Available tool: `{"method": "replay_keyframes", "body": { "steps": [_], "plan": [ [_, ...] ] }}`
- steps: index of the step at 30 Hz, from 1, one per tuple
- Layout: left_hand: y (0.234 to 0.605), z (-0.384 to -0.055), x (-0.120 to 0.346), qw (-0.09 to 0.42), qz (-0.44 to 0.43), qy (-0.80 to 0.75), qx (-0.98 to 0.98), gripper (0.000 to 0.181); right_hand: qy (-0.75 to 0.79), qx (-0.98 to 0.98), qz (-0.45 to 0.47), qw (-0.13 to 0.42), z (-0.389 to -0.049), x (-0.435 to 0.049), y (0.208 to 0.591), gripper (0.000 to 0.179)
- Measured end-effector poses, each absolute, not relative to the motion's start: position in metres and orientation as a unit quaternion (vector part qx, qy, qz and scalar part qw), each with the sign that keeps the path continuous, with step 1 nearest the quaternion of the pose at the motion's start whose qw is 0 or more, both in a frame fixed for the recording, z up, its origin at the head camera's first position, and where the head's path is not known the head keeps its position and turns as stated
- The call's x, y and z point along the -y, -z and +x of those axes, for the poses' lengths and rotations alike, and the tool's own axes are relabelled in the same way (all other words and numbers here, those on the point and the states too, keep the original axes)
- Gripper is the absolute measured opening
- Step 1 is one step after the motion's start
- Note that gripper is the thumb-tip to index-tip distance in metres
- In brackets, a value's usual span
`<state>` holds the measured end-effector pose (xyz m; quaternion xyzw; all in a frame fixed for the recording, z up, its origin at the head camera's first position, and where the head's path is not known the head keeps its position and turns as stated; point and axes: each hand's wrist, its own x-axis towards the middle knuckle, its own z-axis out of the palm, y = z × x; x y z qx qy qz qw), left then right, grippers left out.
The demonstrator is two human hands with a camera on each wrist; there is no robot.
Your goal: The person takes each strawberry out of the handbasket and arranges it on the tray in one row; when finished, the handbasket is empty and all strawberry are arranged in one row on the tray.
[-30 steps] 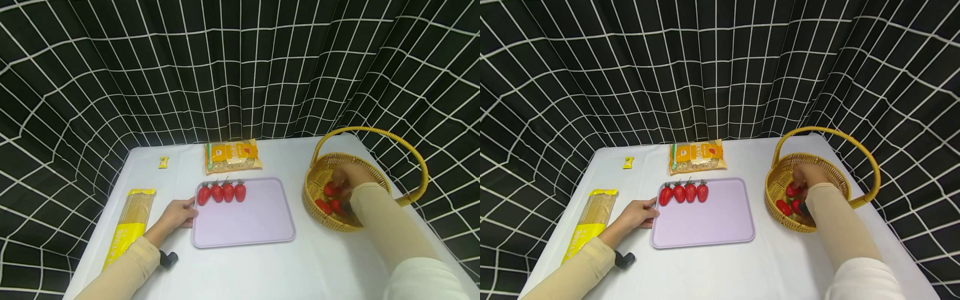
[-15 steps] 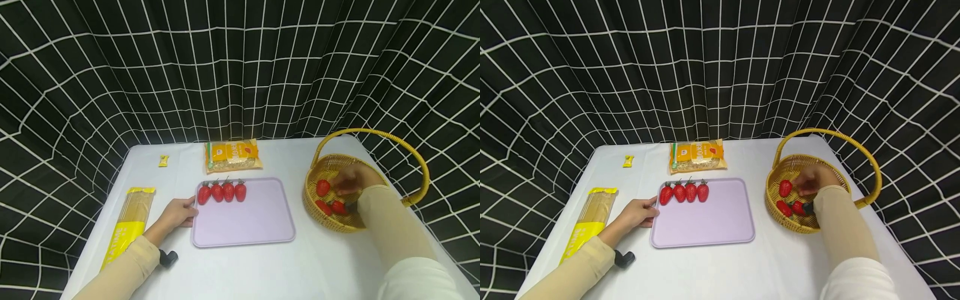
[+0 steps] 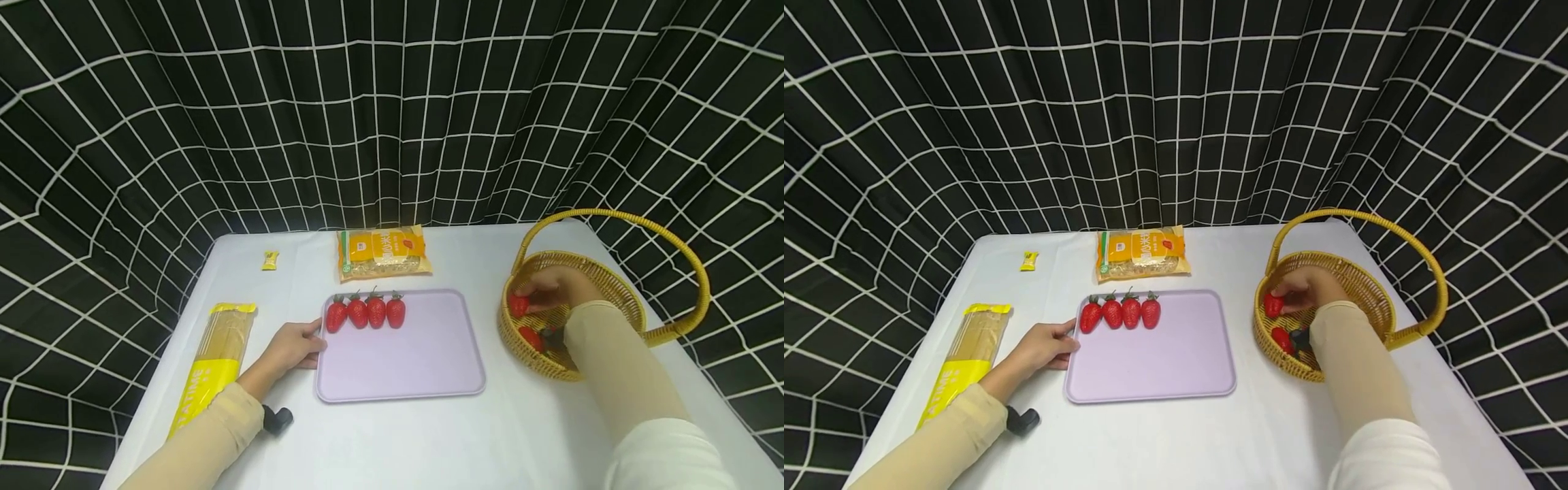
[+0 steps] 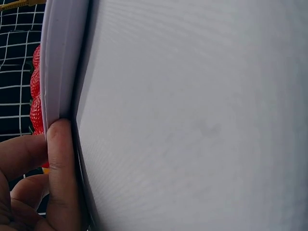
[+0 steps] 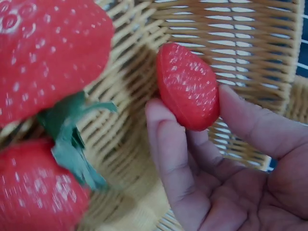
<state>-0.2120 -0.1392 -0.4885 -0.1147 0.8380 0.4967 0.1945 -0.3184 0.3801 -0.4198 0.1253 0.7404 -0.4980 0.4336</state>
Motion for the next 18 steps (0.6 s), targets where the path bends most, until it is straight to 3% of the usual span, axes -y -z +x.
{"method": "replay_keyframes", "body": {
  "steps": [6,10,14,18],
  "plan": [
    [0.488,-0.212,0.139,0.193,-0.113,-0.495,-0.839,0.066,0.504,-0.75,0.097,0.418,-0.31,-0.39,0.395,0.016],
    [0.489,-0.211,0.141,0.192,-0.108,-0.497,-0.839,0.066,0.511,-0.772,0.07,0.37,-0.297,-0.384,0.367,0.017],
    [0.489,-0.211,0.141,0.195,-0.108,-0.495,-0.84,0.066,0.507,-0.796,0.023,0.329,-0.282,-0.359,0.345,0.031],
    [0.489,-0.212,0.139,0.195,-0.111,-0.493,-0.841,0.066,0.467,-0.815,-0.024,0.342,-0.278,-0.315,0.35,0.044]
  ]
}}
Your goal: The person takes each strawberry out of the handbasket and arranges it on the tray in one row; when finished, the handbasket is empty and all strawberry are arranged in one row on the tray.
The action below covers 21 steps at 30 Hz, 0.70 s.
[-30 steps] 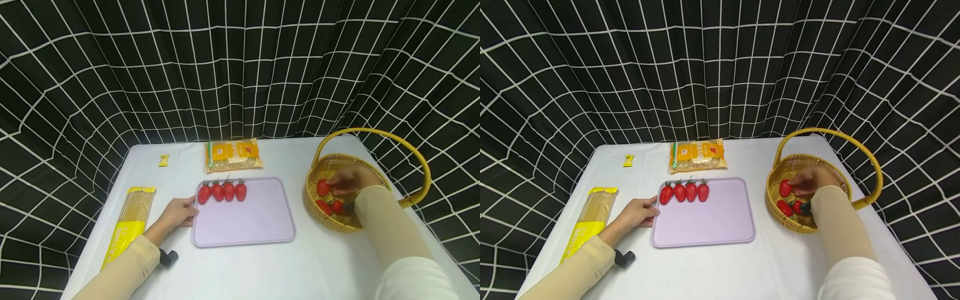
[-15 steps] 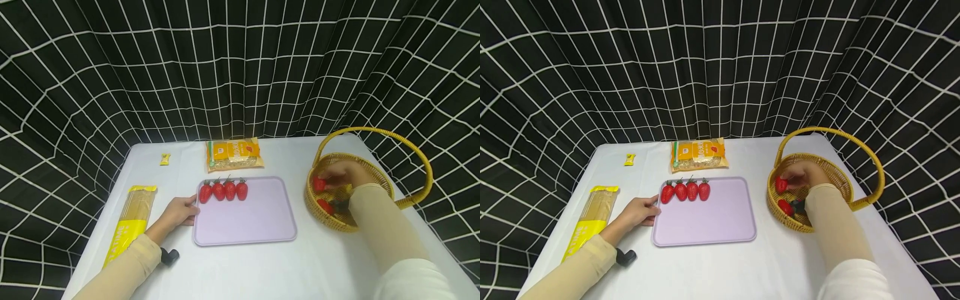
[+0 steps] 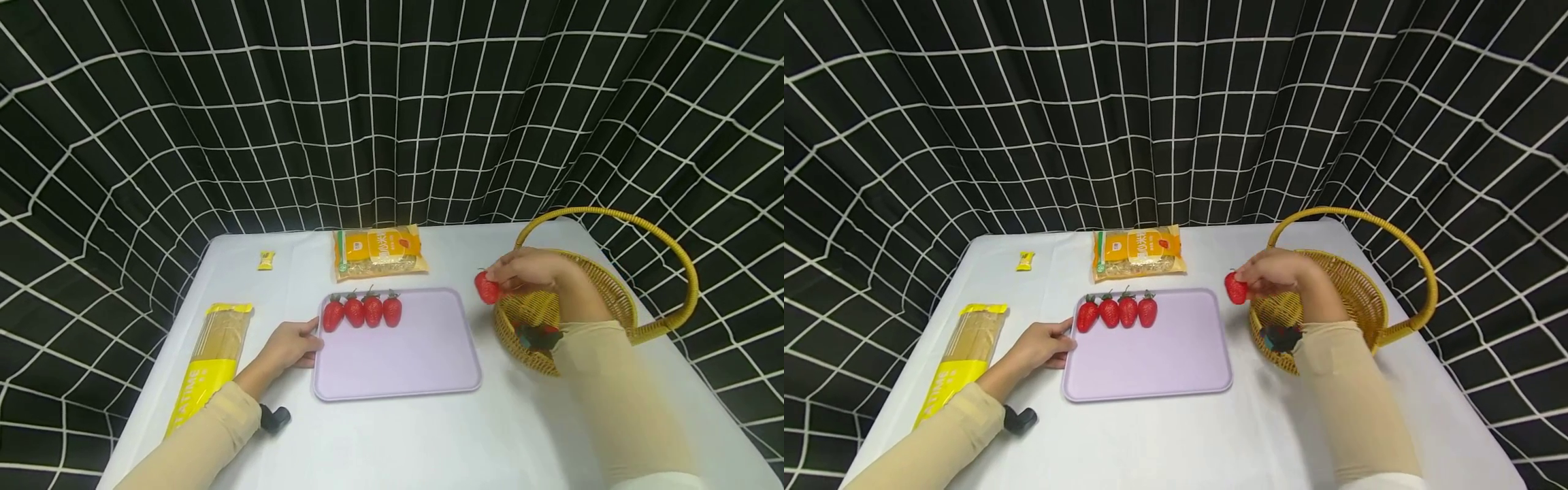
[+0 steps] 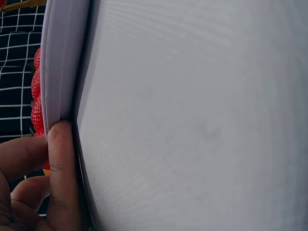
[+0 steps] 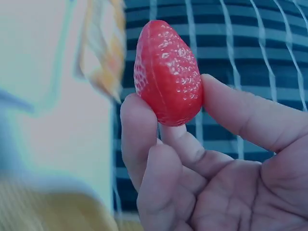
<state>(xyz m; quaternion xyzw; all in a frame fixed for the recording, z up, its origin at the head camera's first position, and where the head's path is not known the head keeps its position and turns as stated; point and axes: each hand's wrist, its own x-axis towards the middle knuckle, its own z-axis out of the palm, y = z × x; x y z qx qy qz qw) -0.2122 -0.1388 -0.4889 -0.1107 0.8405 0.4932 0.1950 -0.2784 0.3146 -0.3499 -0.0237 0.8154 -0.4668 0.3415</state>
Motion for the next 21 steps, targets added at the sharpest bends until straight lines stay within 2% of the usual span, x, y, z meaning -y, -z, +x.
{"method": "replay_keyframes", "body": {
  "steps": [4,8,16,21],
  "plan": [
    [0.491,-0.213,0.139,0.193,-0.113,-0.496,-0.839,0.066,0.429,-0.835,-0.005,0.345,-0.285,-0.264,0.379,0.042],
    [0.492,-0.215,0.138,0.184,-0.109,-0.498,-0.841,0.065,0.404,-0.857,0.034,0.318,-0.292,-0.229,0.41,0.037],
    [0.492,-0.214,0.138,0.183,-0.114,-0.5,-0.839,0.064,0.377,-0.884,0.084,0.263,-0.301,-0.196,0.439,0.03],
    [0.492,-0.214,0.138,0.188,-0.122,-0.499,-0.837,0.065,0.368,-0.889,0.086,0.258,-0.303,-0.185,0.444,0.032]
  ]
}}
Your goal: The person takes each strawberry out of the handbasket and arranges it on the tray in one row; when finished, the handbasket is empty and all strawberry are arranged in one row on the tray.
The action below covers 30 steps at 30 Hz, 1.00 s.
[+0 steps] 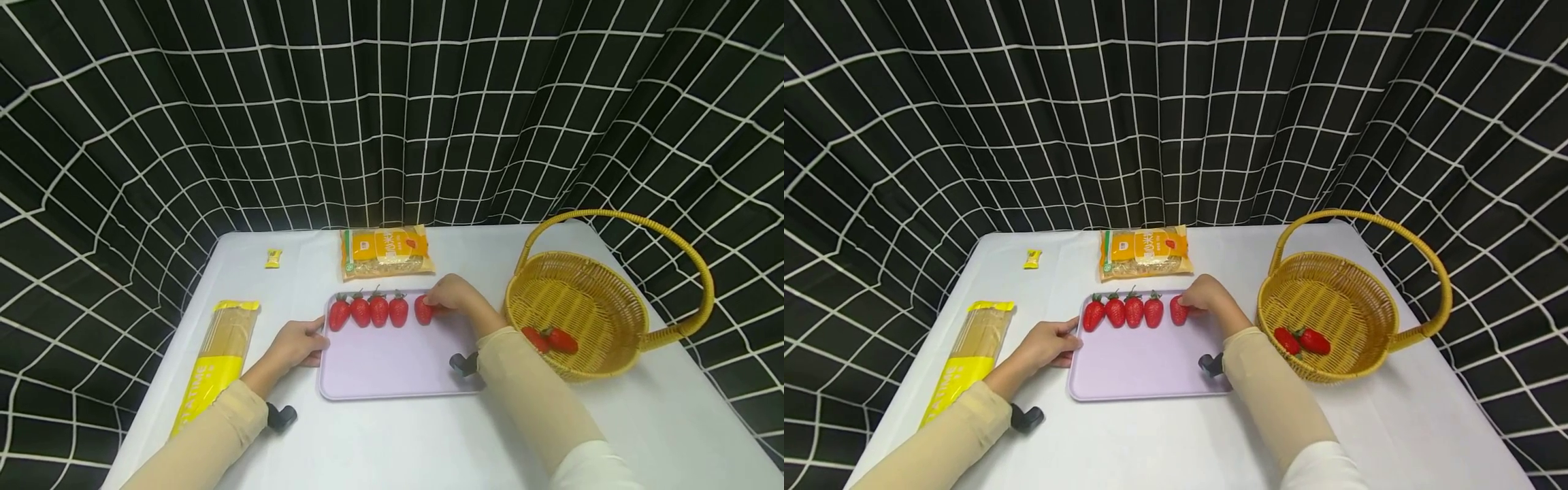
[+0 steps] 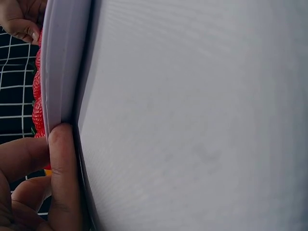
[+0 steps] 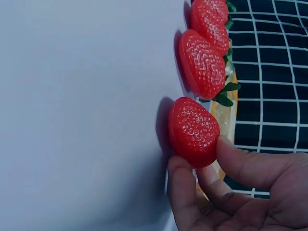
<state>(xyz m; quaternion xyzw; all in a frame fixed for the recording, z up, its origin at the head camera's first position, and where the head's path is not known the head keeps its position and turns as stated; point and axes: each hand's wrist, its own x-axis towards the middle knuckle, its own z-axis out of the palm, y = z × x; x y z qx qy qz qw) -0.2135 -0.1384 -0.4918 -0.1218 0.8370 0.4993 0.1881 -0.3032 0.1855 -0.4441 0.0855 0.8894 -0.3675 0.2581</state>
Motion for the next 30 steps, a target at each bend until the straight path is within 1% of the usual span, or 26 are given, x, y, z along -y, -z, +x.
{"method": "replay_keyframes", "body": {
  "steps": [11,16,20,23,26,30],
  "plan": [
    [0.493,-0.214,0.14,0.187,-0.113,-0.499,-0.839,0.064,0.346,-0.898,0.066,0.265,-0.302,-0.172,0.441,0.028],
    [0.491,-0.213,0.139,0.188,-0.111,-0.502,-0.837,0.065,0.348,-0.898,0.023,0.267,-0.298,-0.187,0.431,0.032],
    [0.491,-0.214,0.138,0.189,-0.112,-0.502,-0.837,0.065,0.404,-0.867,-0.017,0.292,-0.294,-0.23,0.406,0.039],
    [0.491,-0.214,0.139,0.188,-0.11,-0.502,-0.837,0.065,0.458,-0.824,-0.037,0.331,-0.294,-0.283,0.388,0.042],
    [0.491,-0.213,0.139,0.187,-0.106,-0.498,-0.84,0.065,0.479,-0.793,-0.04,0.374,-0.296,-0.342,0.377,0.036],
    [0.49,-0.213,0.14,0.187,-0.102,-0.497,-0.841,0.064,0.476,-0.767,-0.006,0.429,-0.295,-0.407,0.374,0.026]
  ]
}}
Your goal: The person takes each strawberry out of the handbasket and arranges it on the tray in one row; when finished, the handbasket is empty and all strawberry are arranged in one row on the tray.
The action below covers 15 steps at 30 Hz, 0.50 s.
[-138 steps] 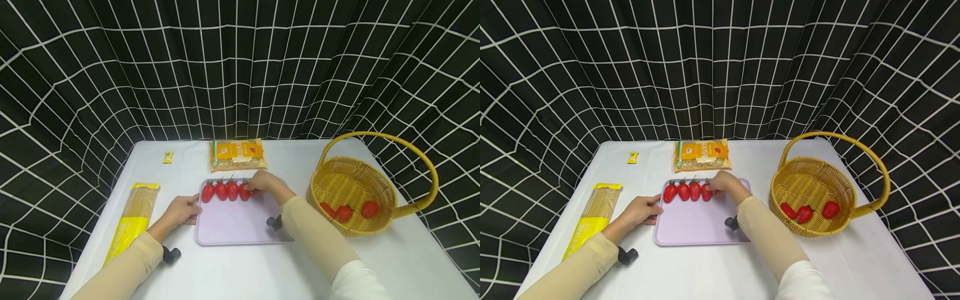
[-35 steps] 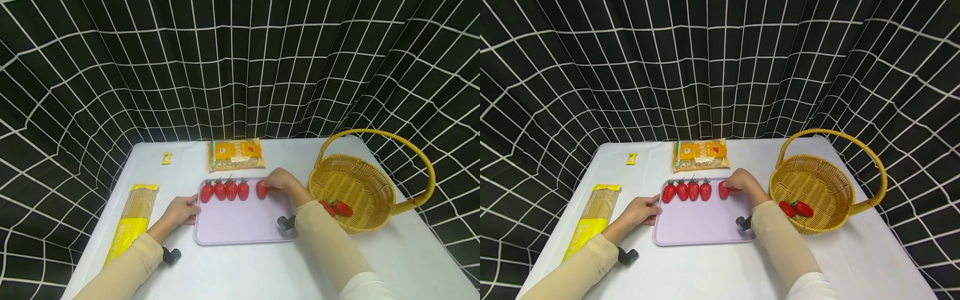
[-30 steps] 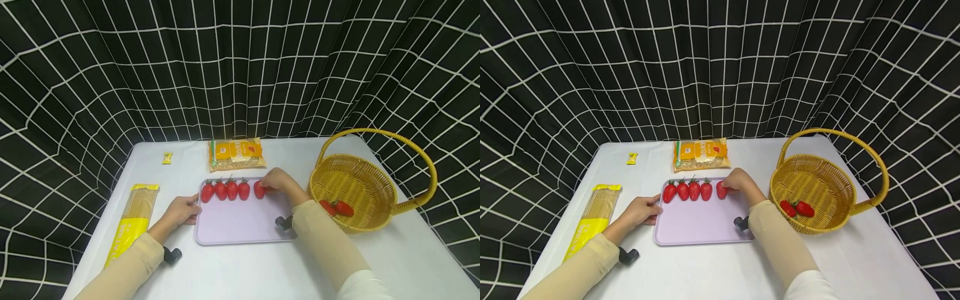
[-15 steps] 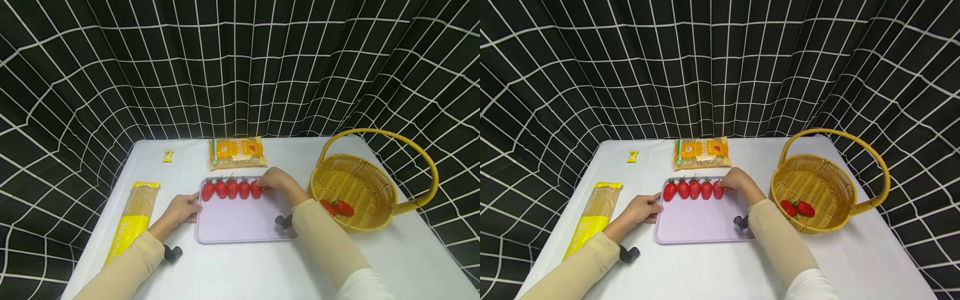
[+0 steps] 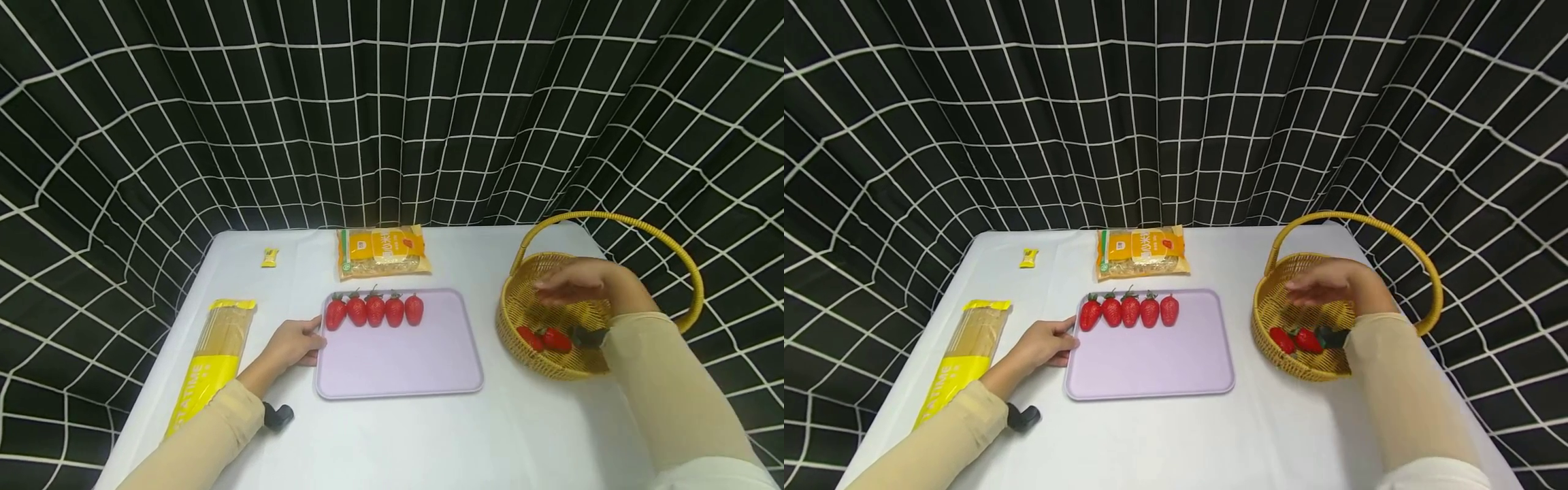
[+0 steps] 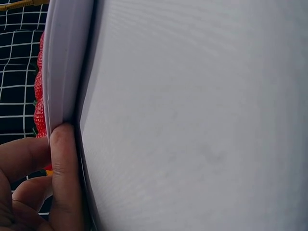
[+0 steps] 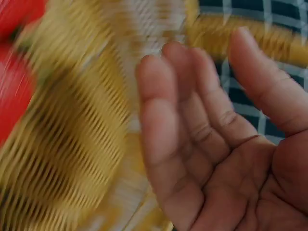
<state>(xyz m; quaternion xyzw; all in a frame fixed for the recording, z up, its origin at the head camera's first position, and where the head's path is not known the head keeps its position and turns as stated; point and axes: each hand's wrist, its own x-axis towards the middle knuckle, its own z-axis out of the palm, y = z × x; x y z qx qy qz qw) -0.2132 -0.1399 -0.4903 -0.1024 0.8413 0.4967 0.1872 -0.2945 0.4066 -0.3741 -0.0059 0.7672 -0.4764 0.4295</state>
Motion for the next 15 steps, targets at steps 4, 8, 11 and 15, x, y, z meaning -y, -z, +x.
{"method": "replay_keyframes", "body": {
  "steps": [4,8,11,15],
  "plan": [
    [0.491,-0.213,0.14,0.186,-0.105,-0.503,-0.838,0.064,0.481,-0.738,0.072,0.468,-0.289,-0.442,0.386,0.02],
    [0.49,-0.214,0.139,0.185,-0.104,-0.505,-0.837,0.064,0.475,-0.728,0.119,0.48,-0.281,-0.451,0.397,0.019],
    [0.49,-0.214,0.139,0.185,-0.103,-0.503,-0.838,0.065,0.468,-0.74,0.139,0.463,-0.272,-0.448,0.403,0.014],
    [0.491,-0.214,0.14,0.187,-0.102,-0.499,-0.84,0.065,0.485,-0.742,0.192,0.422,-0.259,-0.438,0.408,0.006]
  ]
}}
